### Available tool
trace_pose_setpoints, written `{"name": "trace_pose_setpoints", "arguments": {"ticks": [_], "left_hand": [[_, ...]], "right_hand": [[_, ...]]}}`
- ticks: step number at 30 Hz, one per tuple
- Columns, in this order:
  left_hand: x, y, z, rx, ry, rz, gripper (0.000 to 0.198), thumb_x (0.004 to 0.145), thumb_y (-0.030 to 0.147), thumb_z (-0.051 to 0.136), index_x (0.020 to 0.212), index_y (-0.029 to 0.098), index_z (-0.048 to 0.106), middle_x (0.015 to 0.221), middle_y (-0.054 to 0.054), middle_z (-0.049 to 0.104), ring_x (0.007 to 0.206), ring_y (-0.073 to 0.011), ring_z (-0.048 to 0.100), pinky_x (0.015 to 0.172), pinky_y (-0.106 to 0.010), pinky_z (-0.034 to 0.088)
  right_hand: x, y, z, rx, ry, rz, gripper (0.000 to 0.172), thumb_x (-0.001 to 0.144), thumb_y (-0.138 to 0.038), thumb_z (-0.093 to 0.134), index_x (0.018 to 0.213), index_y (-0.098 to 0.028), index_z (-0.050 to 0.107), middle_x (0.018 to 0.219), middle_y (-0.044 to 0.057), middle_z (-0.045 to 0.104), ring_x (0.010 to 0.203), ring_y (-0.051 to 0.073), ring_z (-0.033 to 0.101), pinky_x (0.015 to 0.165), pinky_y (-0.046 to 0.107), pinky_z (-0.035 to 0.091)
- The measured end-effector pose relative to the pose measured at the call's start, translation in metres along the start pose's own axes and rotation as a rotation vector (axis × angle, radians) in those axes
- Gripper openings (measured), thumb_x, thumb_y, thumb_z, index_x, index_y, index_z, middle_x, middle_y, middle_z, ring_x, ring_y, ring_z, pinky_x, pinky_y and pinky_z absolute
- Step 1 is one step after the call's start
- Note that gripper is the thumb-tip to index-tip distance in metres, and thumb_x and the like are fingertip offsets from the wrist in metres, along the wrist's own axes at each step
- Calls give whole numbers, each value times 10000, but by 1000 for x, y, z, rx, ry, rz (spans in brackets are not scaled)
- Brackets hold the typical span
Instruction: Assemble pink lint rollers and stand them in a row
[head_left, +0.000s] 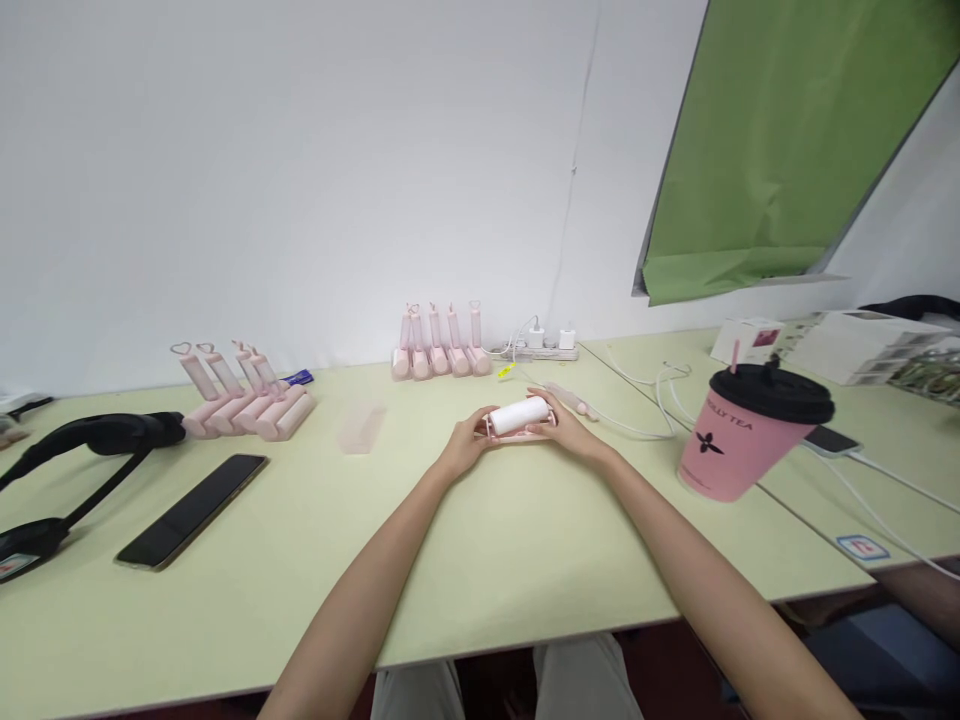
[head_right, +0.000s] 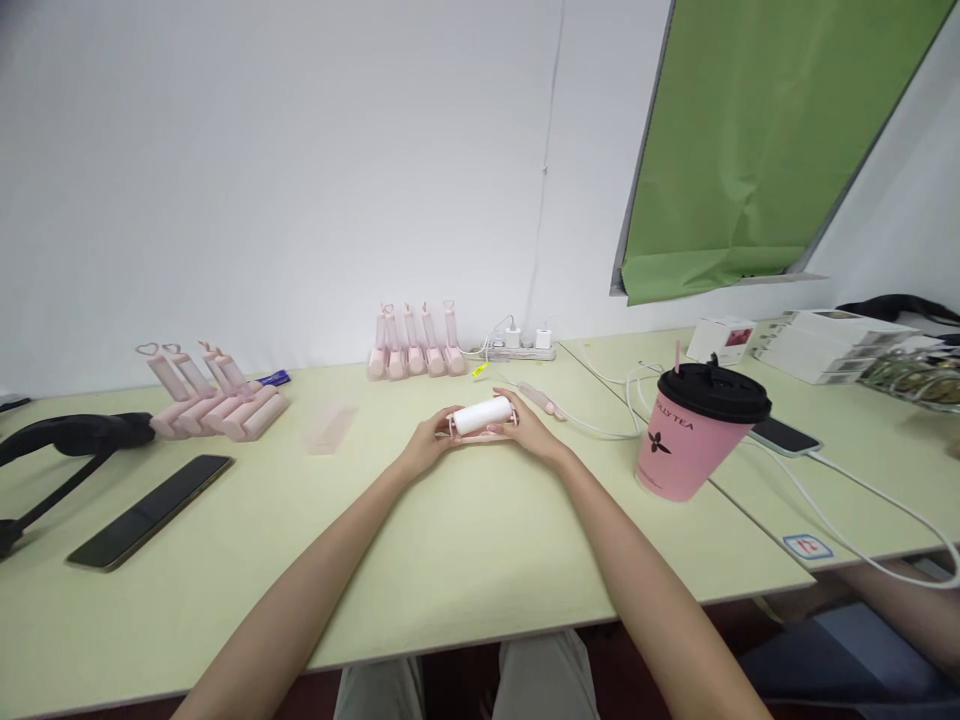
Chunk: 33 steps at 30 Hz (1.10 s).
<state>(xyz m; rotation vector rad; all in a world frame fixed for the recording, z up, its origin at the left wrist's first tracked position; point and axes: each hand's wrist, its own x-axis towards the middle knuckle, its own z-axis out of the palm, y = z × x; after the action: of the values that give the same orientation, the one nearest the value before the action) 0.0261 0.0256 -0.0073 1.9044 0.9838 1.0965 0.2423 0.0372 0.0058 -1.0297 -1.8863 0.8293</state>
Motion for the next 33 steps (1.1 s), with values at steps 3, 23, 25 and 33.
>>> {"name": "trace_pose_setpoints", "arguments": {"ticks": [3, 23, 25, 33], "left_hand": [[-1, -2, -4, -5, -10, -37, 505, 679, 200, 600, 1164, 200, 457, 915, -33, 614, 809, -151, 574, 758, -289, 454], [-8, 53, 28, 478, 235, 76, 756, 695, 293, 576, 1336, 266, 177, 1164, -95, 477, 958, -238, 530, 731, -312, 410], [-7, 53, 26, 442, 263, 55, 642, 685, 331, 591, 1252, 259, 299, 1086, -70, 526, 917, -222, 541, 733, -307, 404], [-4, 54, 24, 274, 211, -1, 525, 635, 350, 625, 1082, 237, 373, 863, -5, 567, 739, -160, 551, 626, -243, 393]], "right_hand": [[0, -2, 5, 12, 59, -21, 537, 766, -460, 492, 1245, -240, 389, 1239, 55, 462, 1059, 200, 484, 902, 340, 381], [-12, -50, 38, 172, 255, -129, 429, 704, -361, 586, 1088, -244, 435, 1130, 48, 528, 703, 127, 567, 621, 272, 472], [-11, -47, 42, 192, 326, -160, 278, 706, -346, 585, 940, -211, 518, 1001, 40, 583, 798, 155, 577, 708, 287, 467], [-11, -44, 59, 115, 645, -157, 184, 707, -301, 556, 821, -185, 642, 880, 49, 656, 864, 195, 576, 812, 341, 428]]}}
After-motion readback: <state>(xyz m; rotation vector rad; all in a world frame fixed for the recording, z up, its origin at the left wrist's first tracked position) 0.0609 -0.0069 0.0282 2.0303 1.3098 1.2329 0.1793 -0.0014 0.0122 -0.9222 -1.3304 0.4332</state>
